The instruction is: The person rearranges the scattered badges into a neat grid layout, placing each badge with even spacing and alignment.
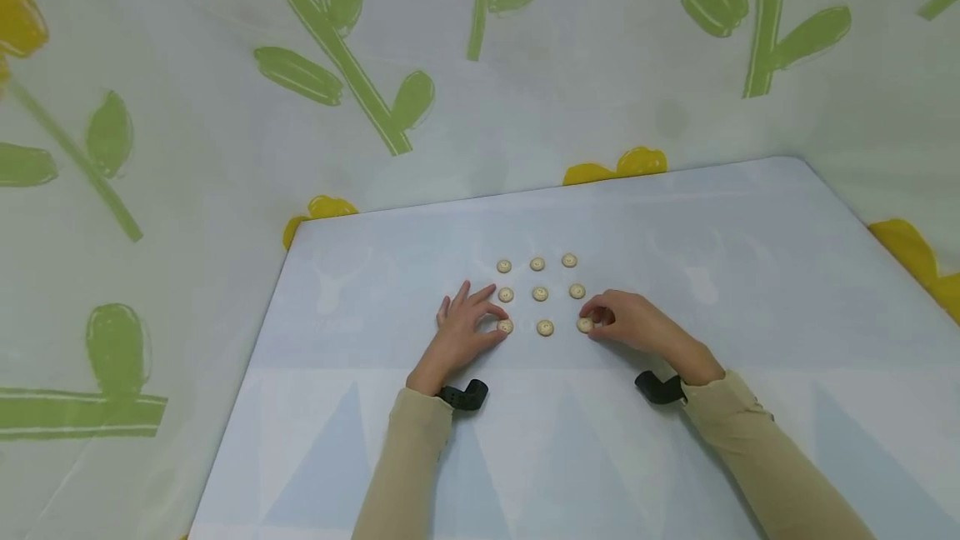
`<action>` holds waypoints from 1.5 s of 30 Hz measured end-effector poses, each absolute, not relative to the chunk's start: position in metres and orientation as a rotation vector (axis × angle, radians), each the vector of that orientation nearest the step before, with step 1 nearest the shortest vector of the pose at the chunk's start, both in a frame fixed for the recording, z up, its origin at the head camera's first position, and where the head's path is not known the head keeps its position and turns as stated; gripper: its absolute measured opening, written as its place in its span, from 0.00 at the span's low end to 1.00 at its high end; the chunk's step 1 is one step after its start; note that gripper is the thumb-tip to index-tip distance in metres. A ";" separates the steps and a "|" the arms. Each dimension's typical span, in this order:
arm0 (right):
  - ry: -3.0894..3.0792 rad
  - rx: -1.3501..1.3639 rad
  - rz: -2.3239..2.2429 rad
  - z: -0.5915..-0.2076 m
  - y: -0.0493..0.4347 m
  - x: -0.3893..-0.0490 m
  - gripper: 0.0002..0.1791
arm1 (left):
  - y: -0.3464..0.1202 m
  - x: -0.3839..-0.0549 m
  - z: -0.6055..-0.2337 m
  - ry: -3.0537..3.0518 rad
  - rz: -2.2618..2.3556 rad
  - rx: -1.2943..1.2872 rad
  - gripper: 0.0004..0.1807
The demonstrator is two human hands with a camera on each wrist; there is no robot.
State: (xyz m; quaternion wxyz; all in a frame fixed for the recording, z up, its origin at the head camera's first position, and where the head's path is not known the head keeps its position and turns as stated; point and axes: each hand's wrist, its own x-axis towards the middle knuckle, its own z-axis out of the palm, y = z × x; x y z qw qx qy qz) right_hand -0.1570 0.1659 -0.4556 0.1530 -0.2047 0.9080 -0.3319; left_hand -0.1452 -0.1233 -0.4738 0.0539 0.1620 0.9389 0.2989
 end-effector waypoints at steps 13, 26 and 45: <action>2.616 -0.572 -0.960 -0.458 0.167 -0.155 0.12 | -0.123 -0.144 -0.473 2.842 0.918 0.506 0.08; 2.624 -0.593 -0.956 -0.456 0.165 -0.156 0.12 | -0.124 -0.147 -0.470 2.833 0.899 0.494 0.08; 2.629 -0.605 -0.975 -0.459 0.165 -0.158 0.12 | -0.125 -0.146 -0.473 2.848 0.898 0.498 0.08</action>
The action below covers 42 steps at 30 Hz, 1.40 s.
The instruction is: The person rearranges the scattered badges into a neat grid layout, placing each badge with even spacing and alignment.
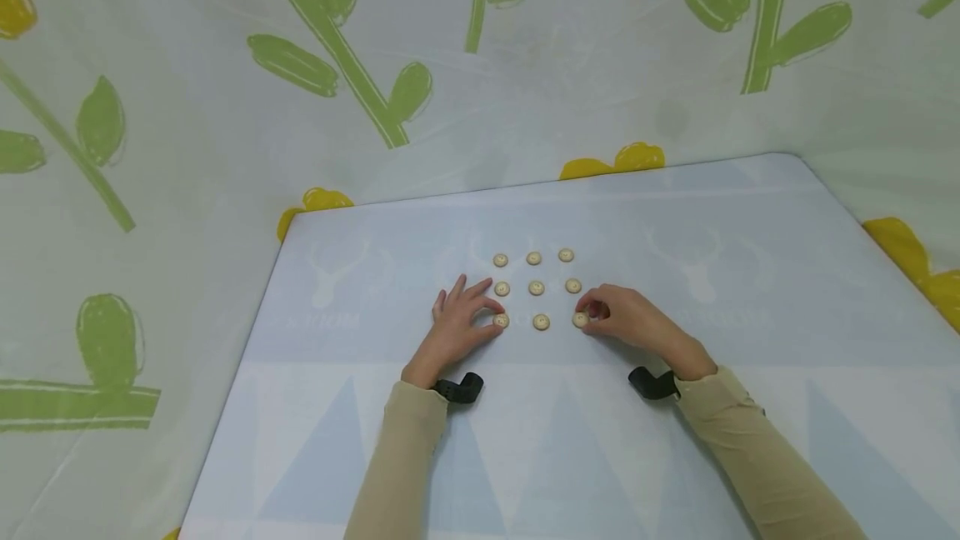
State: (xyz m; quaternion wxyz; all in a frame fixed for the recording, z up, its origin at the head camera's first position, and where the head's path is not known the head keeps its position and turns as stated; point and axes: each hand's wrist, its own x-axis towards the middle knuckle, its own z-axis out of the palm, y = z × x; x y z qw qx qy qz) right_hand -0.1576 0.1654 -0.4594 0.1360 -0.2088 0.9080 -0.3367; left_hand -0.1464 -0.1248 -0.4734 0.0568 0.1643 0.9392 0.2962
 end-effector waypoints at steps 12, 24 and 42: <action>2.600 -0.598 -0.963 -0.458 0.162 -0.153 0.12 | -0.129 -0.141 -0.473 2.815 0.901 0.491 0.10; 2.605 -0.615 -0.964 -0.455 0.169 -0.153 0.13 | -0.123 -0.143 -0.471 2.804 0.934 0.520 0.11; 2.612 -0.661 -0.930 -0.454 0.165 -0.161 0.12 | -0.128 -0.147 -0.468 2.818 0.910 0.524 0.11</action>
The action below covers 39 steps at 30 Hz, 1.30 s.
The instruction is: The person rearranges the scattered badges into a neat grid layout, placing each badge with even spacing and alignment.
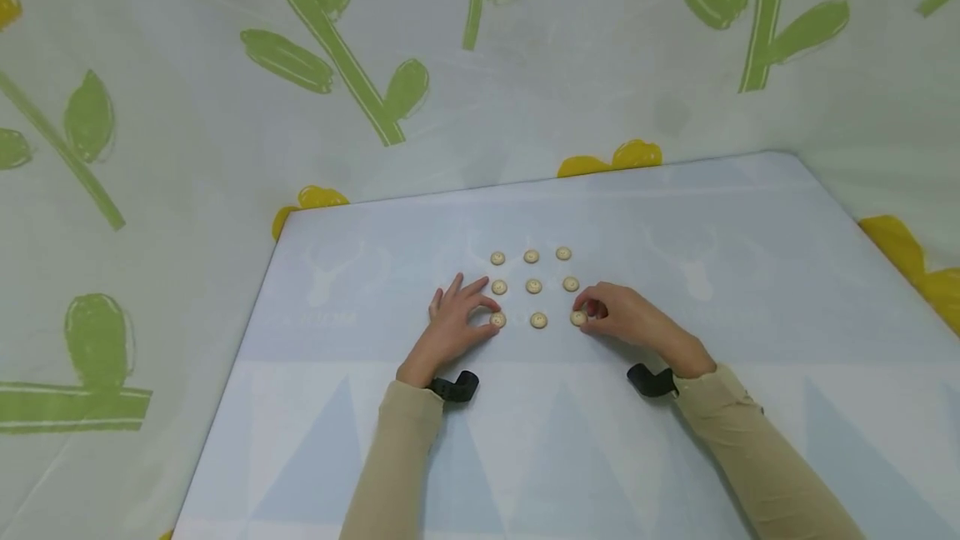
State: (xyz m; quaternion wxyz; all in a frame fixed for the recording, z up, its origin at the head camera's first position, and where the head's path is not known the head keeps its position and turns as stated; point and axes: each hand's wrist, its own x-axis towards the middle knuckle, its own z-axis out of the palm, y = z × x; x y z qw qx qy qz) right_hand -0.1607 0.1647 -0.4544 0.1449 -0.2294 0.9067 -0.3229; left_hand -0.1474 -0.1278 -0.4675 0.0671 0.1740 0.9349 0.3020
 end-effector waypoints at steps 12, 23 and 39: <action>2.586 -0.654 -0.957 -0.453 0.165 -0.163 0.13 | -0.130 -0.150 -0.469 2.816 0.992 0.490 0.13; 2.592 -0.479 -0.879 -0.435 0.181 -0.170 0.21 | -0.141 -0.156 -0.457 2.689 1.189 0.286 0.21; 2.967 -0.384 -0.204 -0.372 0.279 -0.204 0.31 | -0.224 -0.194 -0.409 2.979 0.455 0.109 0.36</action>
